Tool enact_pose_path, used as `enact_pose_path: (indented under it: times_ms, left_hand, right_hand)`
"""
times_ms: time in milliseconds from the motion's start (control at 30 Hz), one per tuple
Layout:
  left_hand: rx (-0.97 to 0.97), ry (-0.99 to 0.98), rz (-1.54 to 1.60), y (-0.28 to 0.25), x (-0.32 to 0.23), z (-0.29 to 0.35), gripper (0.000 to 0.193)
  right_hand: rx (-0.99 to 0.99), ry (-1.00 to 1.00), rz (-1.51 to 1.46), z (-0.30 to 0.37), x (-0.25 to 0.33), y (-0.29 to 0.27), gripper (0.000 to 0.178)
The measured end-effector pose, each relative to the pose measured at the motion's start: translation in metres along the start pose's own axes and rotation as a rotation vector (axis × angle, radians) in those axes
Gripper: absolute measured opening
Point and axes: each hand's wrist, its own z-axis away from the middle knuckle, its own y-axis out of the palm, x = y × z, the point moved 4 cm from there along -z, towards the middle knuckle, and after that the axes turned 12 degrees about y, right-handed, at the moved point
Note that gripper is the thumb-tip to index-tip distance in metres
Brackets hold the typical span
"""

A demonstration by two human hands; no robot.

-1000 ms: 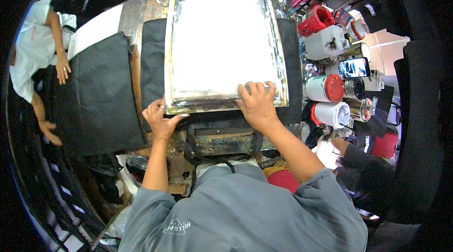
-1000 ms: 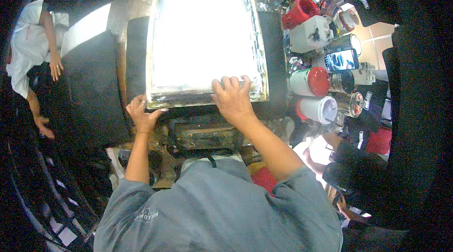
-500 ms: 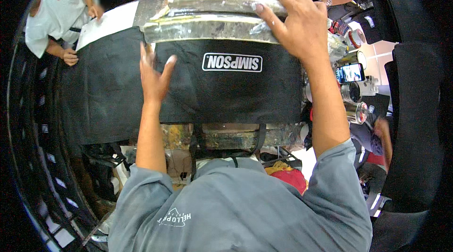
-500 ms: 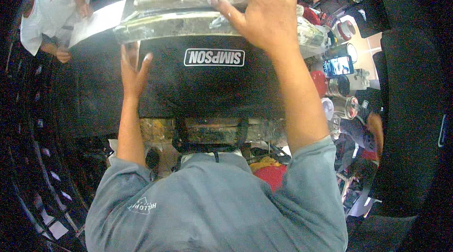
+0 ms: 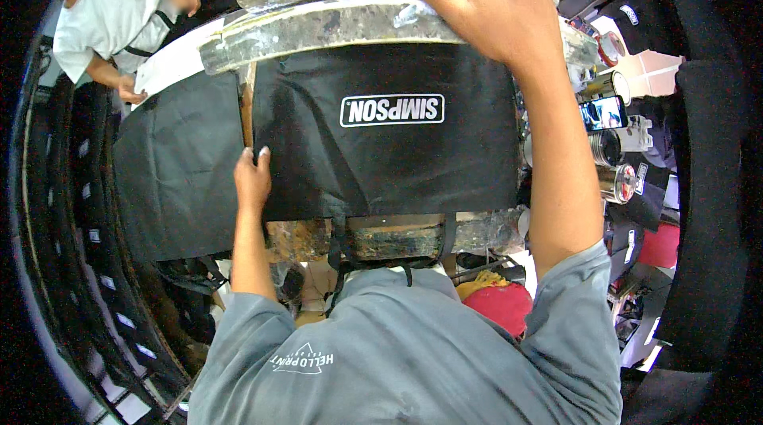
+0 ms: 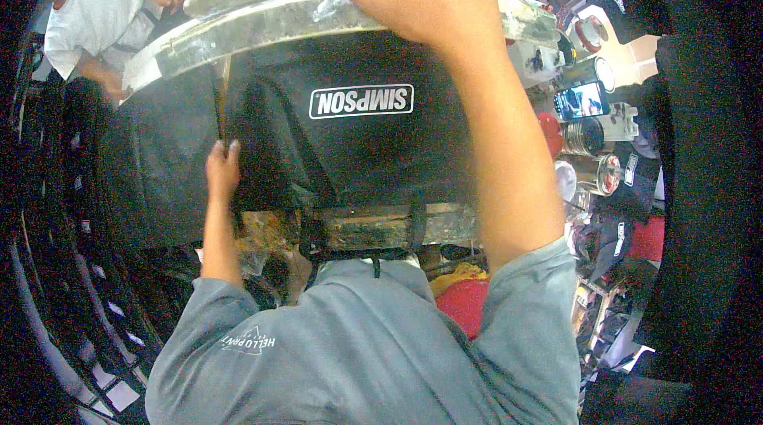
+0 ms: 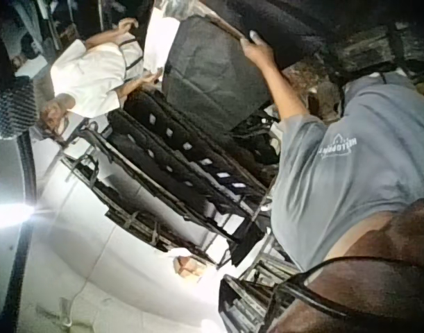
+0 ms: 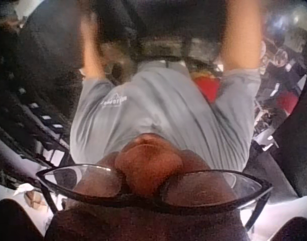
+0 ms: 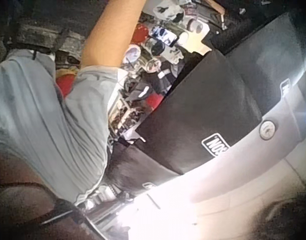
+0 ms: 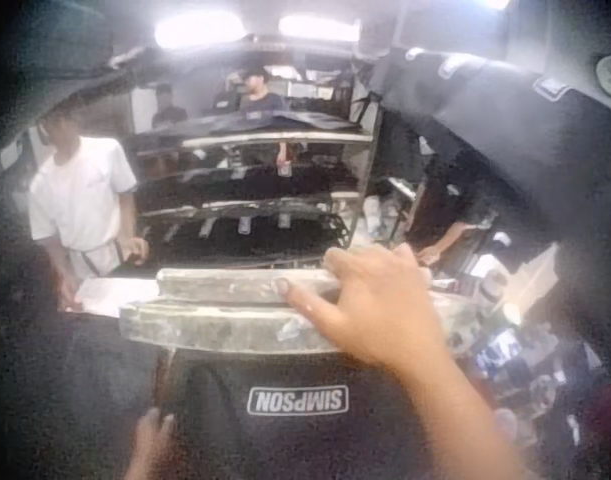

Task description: The person screen prints a design onto black bags, applying ink to the screen with a squeegee, lowering the screen onto the bags, and passing the printed bags to another person.

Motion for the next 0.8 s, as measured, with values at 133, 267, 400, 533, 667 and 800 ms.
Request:
enact_pose_path:
  times_ms: [133,267,400,533,667,800]
  left_hand:
    - [0.120,-0.053,0.209,-0.126,-0.072,-0.057,0.056]
    - [0.085,-0.102,0.213,-0.229,0.017,-0.074,0.051]
    - [0.053,-0.109,-0.211,-0.338,0.165,-0.080,0.047]
    - [-0.091,-0.430,-1.211,-0.348,0.150,-0.092,0.073]
    - [-0.404,0.167,0.100,-0.237,0.047,-0.079,0.050]
    - [0.166,-0.154,1.229,-0.043,-0.081,-0.027,0.054]
  right_hand:
    - [-0.015,-0.043,-0.017,-0.021,-0.014,0.000,0.076]
    - [-0.111,-0.043,0.135,-0.002,-0.013,0.015,0.068]
    - [-0.159,-0.089,0.082,0.017,0.000,0.015,0.062]
    - [-0.161,-0.070,0.084,0.021,-0.006,0.013,0.062]
    - [-0.202,-0.089,0.107,0.014,-0.009,0.015,0.066]
    - [-0.075,-0.043,0.118,-0.020,-0.015,0.008,0.074]
